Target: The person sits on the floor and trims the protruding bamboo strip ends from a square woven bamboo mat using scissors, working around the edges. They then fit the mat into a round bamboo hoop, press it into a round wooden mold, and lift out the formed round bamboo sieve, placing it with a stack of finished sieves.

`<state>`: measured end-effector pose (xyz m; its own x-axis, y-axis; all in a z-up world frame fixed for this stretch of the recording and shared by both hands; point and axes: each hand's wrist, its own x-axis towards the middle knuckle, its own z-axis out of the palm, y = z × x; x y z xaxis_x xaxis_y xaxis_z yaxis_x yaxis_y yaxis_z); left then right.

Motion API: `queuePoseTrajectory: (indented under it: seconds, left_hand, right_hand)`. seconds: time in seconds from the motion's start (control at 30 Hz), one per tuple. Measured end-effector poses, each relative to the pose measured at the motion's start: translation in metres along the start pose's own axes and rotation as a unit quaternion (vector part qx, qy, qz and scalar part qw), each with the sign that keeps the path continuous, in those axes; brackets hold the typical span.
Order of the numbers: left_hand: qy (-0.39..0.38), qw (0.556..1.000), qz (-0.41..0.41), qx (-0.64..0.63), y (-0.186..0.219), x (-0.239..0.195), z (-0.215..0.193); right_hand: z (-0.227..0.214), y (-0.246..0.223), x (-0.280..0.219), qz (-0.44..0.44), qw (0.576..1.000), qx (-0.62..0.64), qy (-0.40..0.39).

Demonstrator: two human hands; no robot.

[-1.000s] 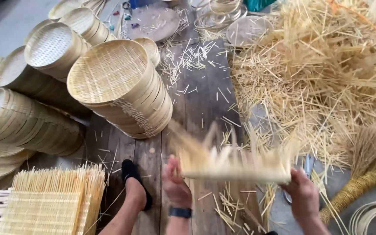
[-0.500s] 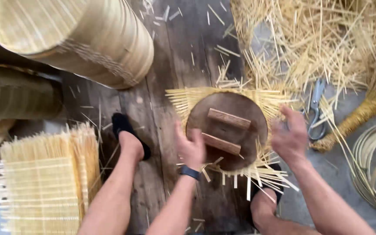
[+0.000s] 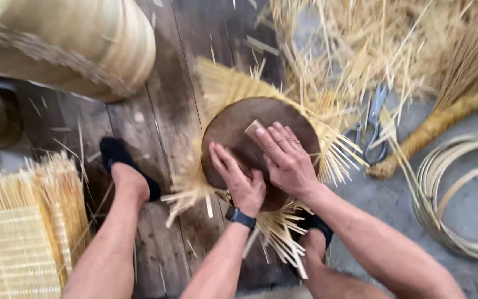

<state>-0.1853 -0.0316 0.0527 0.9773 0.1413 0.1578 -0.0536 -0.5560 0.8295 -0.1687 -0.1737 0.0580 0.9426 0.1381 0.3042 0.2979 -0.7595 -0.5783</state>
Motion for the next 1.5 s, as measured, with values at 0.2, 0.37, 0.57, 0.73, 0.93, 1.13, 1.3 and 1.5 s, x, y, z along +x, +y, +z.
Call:
queuePoseTrajectory:
  seconds: [0.2,0.37,0.57,0.73,0.93,1.13,1.3,1.5]
  left_hand:
    - [-0.065,0.997,-0.038,0.017,-0.045,-0.008,0.02]
    - [-0.153,0.979,0.044,0.125,-0.042,0.019,0.007]
    - [-0.176,0.981,-0.04,0.067,0.017,0.014,0.035]
    - [-0.197,0.976,-0.083,0.042,-0.008,-0.011,0.07]
    - [-0.319,0.942,-0.039,0.094,-0.001,0.007,0.052]
    - [-0.307,0.945,-0.085,0.076,-0.017,0.001,0.063]
    - [-0.244,0.968,-0.043,0.031,-0.027,-0.002,0.069]
    - [-0.242,0.969,-0.032,0.044,-0.023,-0.005,0.067]
  right_hand:
    - [0.011,0.024,-0.027,0.14,0.977,0.158,-0.013]
    - [-0.045,0.138,-0.069,0.304,0.943,0.042,0.132]
    - [-0.024,0.247,-0.126,0.532,0.832,-0.154,-0.039]
    - [-0.026,0.247,-0.115,0.618,0.78,-0.062,-0.075]
    - [0.015,0.301,-0.149,0.609,0.789,0.054,-0.061]
    - [-0.06,0.193,-0.15,0.588,0.618,0.521,0.033]
    - [-0.094,0.117,-0.131,0.522,0.828,0.038,-0.203]
    - [-0.05,0.112,-0.098,0.349,0.91,-0.067,-0.216]
